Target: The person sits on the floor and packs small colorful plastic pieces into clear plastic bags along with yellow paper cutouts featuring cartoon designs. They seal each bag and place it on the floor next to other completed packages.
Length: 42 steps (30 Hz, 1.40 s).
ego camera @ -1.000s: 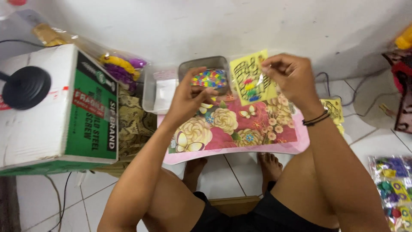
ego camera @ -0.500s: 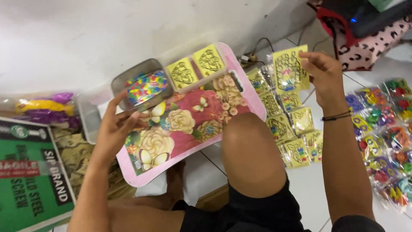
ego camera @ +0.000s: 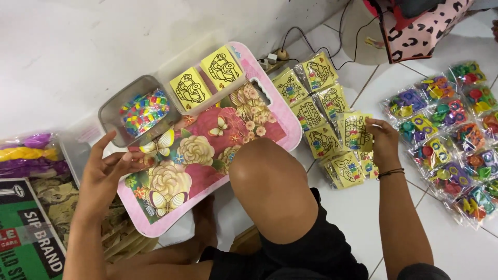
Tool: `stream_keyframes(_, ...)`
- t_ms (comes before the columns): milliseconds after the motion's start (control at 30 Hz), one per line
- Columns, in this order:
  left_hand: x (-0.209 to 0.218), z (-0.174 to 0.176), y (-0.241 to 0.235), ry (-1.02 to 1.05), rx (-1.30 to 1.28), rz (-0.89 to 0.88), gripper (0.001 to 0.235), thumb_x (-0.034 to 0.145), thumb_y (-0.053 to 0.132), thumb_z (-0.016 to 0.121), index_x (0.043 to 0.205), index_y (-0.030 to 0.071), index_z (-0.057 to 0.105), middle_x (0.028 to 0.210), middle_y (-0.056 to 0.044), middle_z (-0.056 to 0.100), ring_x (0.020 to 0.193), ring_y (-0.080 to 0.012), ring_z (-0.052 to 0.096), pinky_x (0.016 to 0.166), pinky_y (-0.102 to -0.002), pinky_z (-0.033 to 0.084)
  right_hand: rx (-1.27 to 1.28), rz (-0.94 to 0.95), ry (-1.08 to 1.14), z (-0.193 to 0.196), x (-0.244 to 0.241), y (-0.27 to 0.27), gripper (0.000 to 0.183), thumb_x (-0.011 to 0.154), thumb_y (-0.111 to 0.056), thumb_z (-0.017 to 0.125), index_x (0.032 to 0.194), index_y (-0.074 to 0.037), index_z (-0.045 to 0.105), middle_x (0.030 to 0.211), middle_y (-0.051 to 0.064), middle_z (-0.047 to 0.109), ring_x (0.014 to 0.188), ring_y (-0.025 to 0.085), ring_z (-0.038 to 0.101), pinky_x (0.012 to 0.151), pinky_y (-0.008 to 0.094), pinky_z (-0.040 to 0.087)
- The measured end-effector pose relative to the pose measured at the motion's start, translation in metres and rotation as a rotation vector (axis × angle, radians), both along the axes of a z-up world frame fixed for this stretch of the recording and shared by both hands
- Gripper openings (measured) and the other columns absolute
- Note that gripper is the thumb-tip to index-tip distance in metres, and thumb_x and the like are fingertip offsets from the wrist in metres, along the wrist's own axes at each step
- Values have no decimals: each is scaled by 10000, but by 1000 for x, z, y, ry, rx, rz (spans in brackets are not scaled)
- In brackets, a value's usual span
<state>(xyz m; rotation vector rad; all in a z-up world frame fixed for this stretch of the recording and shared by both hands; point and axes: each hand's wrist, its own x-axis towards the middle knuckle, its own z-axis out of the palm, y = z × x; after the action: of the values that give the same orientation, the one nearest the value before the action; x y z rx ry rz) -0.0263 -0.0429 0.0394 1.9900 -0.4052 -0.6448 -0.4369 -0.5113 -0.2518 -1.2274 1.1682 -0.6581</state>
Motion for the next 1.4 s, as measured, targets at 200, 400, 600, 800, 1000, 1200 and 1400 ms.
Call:
stream_keyframes(200,-5,7,-8,-22,68,27,630,1001,-9,495,1594,-2,282,1109,-276,662,936,-345,668,841,-425,541,-2,64,33,-29,25,-9,218,981,10,588,1135,-90,704,1101,51,702,1019,135,627,915,257,501)
stream_keyframes(400,-3,5,-7,-7,93,41,641,989,23,509,1593,-4,295,1105,-280,675,948,-346,670,836,-423,539,-174,182,168,-67,66,-50,261,885,21,691,1141,-30,675,1029,133,709,793,195,654,692,306,551)
stream_keyframes(600,3,4,-13,22,182,62,615,982,24,512,1568,28,327,1137,-273,695,990,-340,685,840,-427,560,-515,242,212,-88,128,-86,391,718,28,844,1038,-86,651,1102,50,682,1015,240,626,921,373,507)
stream_keyframes(800,17,-13,-2,5,39,6,611,1009,46,523,1562,-70,291,1074,-353,676,910,-419,683,875,-499,546,-476,272,96,-59,214,-56,301,858,46,728,1128,-63,653,1230,242,587,1288,498,466,1057,649,349)
stream_keyframes(1000,20,-11,-14,23,104,20,618,987,57,556,1559,-35,341,1071,-354,695,925,-428,697,886,-507,551,-568,426,283,-60,275,-47,367,829,50,711,1159,-103,667,1132,213,631,1189,482,571,996,611,462)
stream_keyframes(1200,14,-2,-29,85,118,34,618,968,55,565,1554,-14,379,1072,-374,699,948,-462,707,951,-558,537,-916,543,749,-97,281,-36,341,845,-210,795,1162,-183,670,1351,96,475,1250,349,425,990,545,417)
stream_keyframes(1400,20,-11,-24,83,139,0,627,965,45,573,1559,-3,378,1068,-362,708,947,-442,715,962,-558,541,-1082,502,715,-106,269,-29,204,933,-273,717,1116,-199,663,1187,57,483,1162,309,465,964,481,409)
